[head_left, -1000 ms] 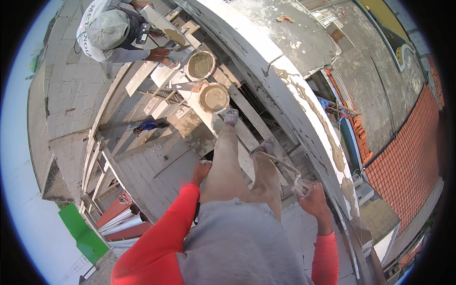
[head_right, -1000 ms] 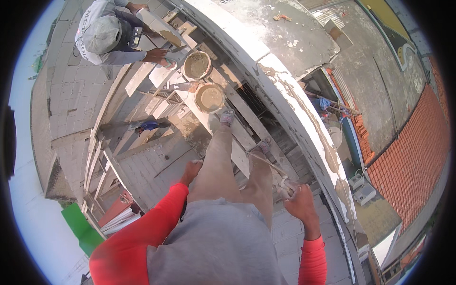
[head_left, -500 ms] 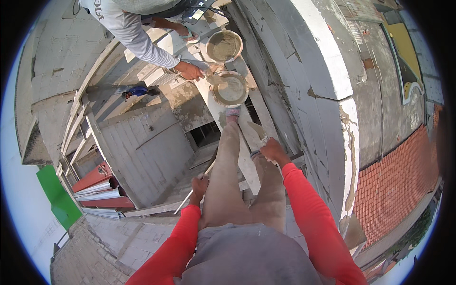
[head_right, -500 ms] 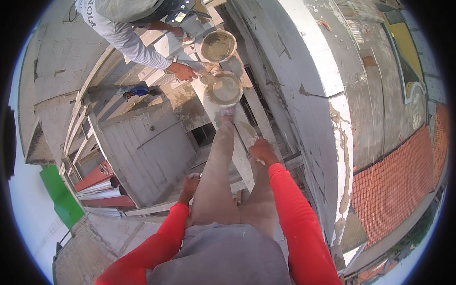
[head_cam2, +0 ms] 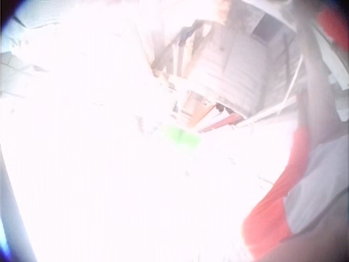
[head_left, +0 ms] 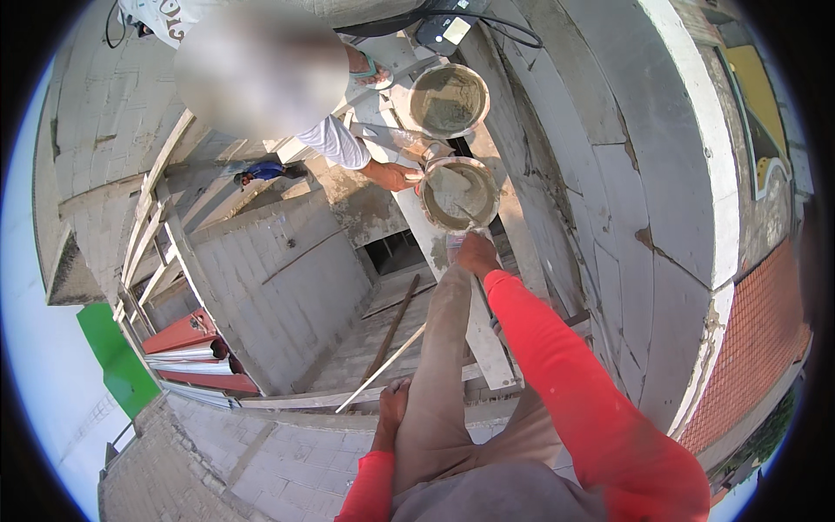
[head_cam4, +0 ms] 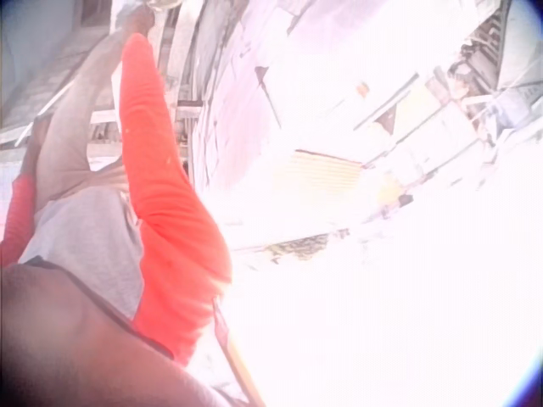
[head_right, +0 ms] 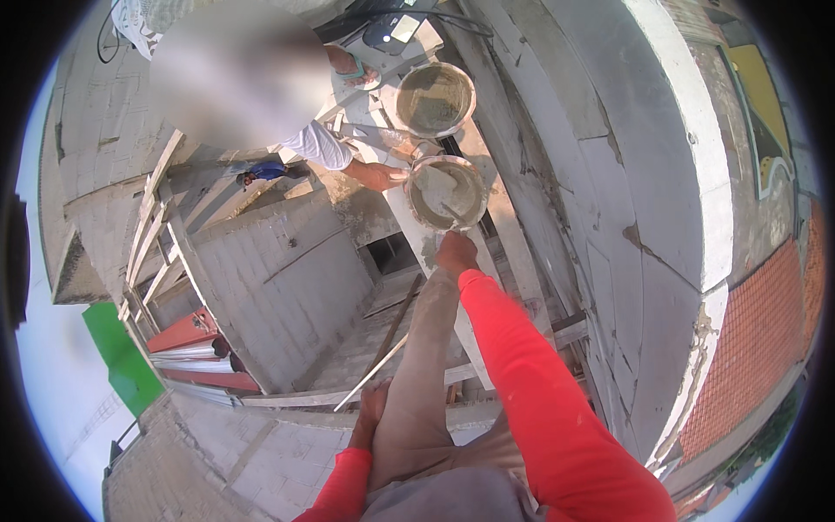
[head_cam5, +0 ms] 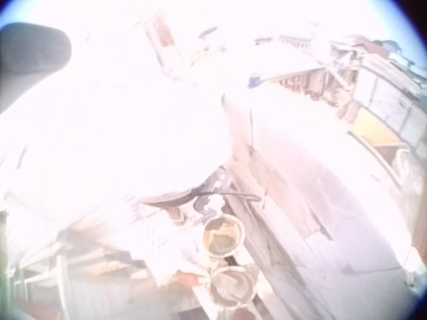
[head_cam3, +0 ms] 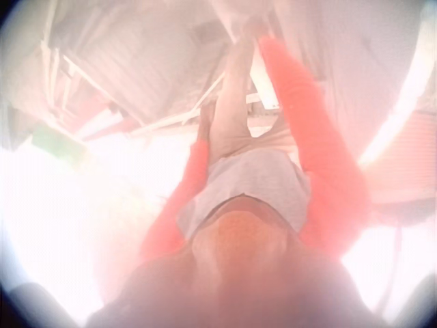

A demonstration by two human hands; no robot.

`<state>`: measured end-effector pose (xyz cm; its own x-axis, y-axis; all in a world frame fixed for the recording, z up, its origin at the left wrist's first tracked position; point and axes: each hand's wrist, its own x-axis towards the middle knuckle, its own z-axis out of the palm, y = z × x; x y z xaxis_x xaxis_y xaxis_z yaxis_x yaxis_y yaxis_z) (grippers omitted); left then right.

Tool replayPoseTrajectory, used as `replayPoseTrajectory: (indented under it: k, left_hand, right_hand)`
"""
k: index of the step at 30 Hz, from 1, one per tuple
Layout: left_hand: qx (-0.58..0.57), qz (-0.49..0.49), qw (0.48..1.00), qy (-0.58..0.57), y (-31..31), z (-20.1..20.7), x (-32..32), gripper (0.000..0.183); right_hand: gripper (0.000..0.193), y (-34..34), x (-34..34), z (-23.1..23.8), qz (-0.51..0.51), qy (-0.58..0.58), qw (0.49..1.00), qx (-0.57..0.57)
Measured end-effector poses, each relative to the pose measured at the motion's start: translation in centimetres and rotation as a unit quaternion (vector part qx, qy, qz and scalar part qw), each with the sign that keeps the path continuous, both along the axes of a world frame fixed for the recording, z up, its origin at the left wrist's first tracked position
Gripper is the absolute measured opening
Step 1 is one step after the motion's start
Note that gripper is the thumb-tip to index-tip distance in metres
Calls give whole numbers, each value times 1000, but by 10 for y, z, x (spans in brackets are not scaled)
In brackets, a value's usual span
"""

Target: The person applies mortar to a wall using a trowel and then positions and presses white rectangular wall panels into place along the wall edge. The person repeatedly scoops mortar, spreads it, and aligns panels while standing on wooden scaffolding.

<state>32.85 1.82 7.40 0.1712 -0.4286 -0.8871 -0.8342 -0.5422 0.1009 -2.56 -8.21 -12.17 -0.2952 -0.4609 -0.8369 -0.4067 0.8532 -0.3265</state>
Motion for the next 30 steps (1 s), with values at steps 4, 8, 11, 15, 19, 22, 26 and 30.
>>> replayPoseTrajectory:
  k: [4,8,11,15,19,22,26,30]
  left_hand:
    - [8,-44,999,-13,-9,-11,8,49]
    - [-59,-120,991,21,-25,-8,-5,46]
    - [-95,-145,985,-10,-33,1,-22,46]
    - [-119,-141,981,65,-40,4,-39,43]
    - [-144,-177,969,95,-48,-5,-53,39]
    - [-145,-201,960,131,-49,-13,-66,36]
    - [-218,-474,841,141,-51,-19,-87,27]
    - [-251,-671,684,134,-41,-11,-103,21]
  right_hand:
    - [50,28,14,35,-26,-62,998,-18]
    - [48,114,14,96,-101,-69,992,-13]
    - [57,203,5,127,-159,-46,982,87]
    - [46,373,-3,137,-257,50,962,78]
    - [33,543,5,129,-112,176,977,30]
    - [22,634,31,144,-126,205,969,50]
    - [18,685,106,174,154,333,929,52]
    - [15,685,173,167,-69,268,961,-7]
